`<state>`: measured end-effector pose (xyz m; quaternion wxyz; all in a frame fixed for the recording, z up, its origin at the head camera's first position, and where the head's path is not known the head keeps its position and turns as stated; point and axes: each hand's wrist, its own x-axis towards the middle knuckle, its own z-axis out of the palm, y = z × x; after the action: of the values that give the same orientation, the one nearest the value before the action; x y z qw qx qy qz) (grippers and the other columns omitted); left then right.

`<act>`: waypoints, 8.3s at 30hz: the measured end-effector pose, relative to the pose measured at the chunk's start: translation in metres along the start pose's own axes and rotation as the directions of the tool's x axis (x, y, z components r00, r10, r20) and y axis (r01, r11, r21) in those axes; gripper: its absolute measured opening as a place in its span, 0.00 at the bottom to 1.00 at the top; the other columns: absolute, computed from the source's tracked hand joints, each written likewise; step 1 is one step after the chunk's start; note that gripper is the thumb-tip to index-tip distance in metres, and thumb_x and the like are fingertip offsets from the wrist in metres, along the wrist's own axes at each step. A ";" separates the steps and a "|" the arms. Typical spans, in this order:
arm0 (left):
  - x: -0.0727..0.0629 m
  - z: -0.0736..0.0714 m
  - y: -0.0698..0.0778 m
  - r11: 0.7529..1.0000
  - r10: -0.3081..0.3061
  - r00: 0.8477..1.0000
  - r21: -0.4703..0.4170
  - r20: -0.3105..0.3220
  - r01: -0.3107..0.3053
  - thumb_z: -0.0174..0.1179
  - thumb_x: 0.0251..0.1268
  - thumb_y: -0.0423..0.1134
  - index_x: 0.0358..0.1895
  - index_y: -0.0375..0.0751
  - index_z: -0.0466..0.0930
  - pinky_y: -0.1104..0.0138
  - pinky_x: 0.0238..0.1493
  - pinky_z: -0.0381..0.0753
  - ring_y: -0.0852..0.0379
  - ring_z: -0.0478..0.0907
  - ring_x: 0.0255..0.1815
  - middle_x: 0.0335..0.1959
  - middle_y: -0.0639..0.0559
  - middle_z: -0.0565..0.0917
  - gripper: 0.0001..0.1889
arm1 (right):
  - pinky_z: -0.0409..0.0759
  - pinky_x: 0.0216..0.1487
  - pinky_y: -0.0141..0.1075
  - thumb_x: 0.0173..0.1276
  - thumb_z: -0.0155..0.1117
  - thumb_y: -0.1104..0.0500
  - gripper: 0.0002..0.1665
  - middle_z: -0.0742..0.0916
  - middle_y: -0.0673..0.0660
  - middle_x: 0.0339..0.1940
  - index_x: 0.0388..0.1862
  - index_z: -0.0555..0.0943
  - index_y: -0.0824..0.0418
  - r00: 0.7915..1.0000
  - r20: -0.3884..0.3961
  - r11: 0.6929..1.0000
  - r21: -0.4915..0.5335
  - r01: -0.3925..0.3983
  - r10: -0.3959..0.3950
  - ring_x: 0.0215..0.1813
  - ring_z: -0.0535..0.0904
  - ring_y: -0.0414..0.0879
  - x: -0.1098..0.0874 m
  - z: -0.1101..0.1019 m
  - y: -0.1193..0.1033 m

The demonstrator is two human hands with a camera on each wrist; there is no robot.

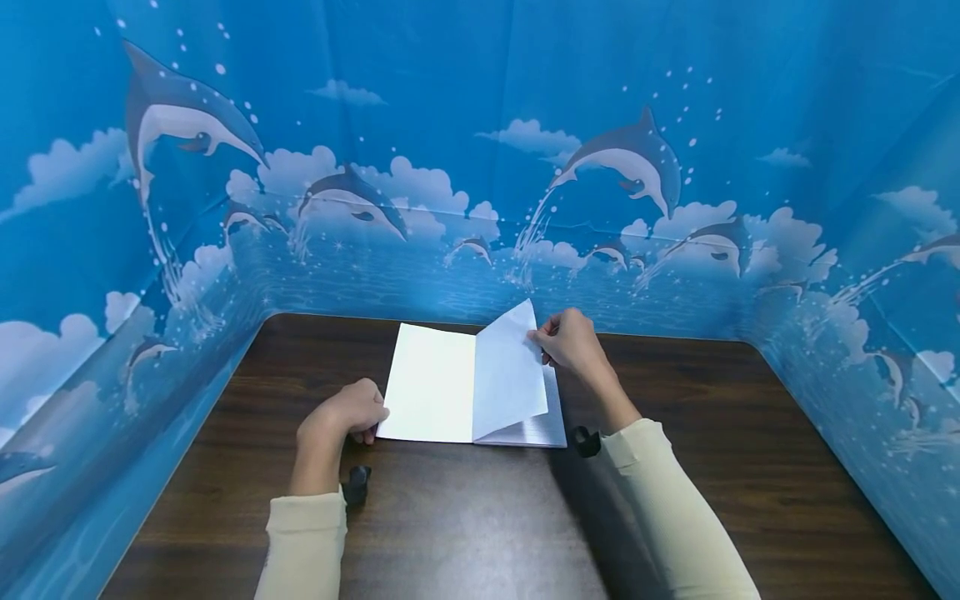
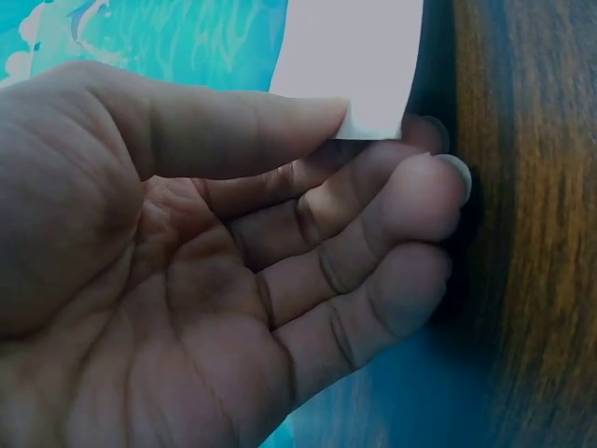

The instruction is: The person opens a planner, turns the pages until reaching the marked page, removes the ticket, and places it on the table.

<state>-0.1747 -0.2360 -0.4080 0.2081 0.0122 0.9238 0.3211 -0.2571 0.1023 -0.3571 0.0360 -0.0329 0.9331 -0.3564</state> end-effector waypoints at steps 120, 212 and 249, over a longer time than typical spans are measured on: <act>0.002 0.005 -0.001 1.000 -0.013 0.998 -0.020 0.060 0.015 0.62 0.78 0.35 0.21 0.37 0.79 0.66 0.26 0.69 0.56 0.70 0.18 0.16 0.48 0.79 0.20 | 0.88 0.43 0.43 0.74 0.75 0.56 0.24 0.91 0.65 0.48 0.62 0.83 0.68 0.991 0.075 0.989 -0.105 -0.099 0.107 0.42 0.89 0.52 0.017 0.018 0.087; 0.017 -0.001 -0.011 0.983 0.090 0.989 -0.171 0.120 -0.068 0.43 0.90 0.38 0.21 0.37 0.78 0.65 0.30 0.74 0.59 0.72 0.20 0.16 0.52 0.77 0.29 | 0.87 0.28 0.30 0.74 0.72 0.64 0.08 0.94 0.62 0.29 0.36 0.92 0.68 0.975 0.166 0.940 0.285 -0.190 0.147 0.18 0.85 0.39 0.043 0.187 -0.087; 0.010 -0.004 -0.019 0.995 0.099 0.989 -0.026 0.108 -0.096 0.60 0.79 0.35 0.21 0.36 0.83 0.63 0.29 0.73 0.55 0.72 0.22 0.18 0.49 0.80 0.20 | 0.84 0.66 0.53 0.74 0.75 0.56 0.40 0.83 0.69 0.72 0.81 0.71 0.60 0.986 0.126 0.964 -0.256 -0.071 0.106 0.68 0.85 0.62 0.022 0.035 0.083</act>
<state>-0.1834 -0.2525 -0.4202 0.2427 0.0728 0.9059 0.3393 -0.2790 0.1392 -0.4395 0.1122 -0.0199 0.9663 -0.2307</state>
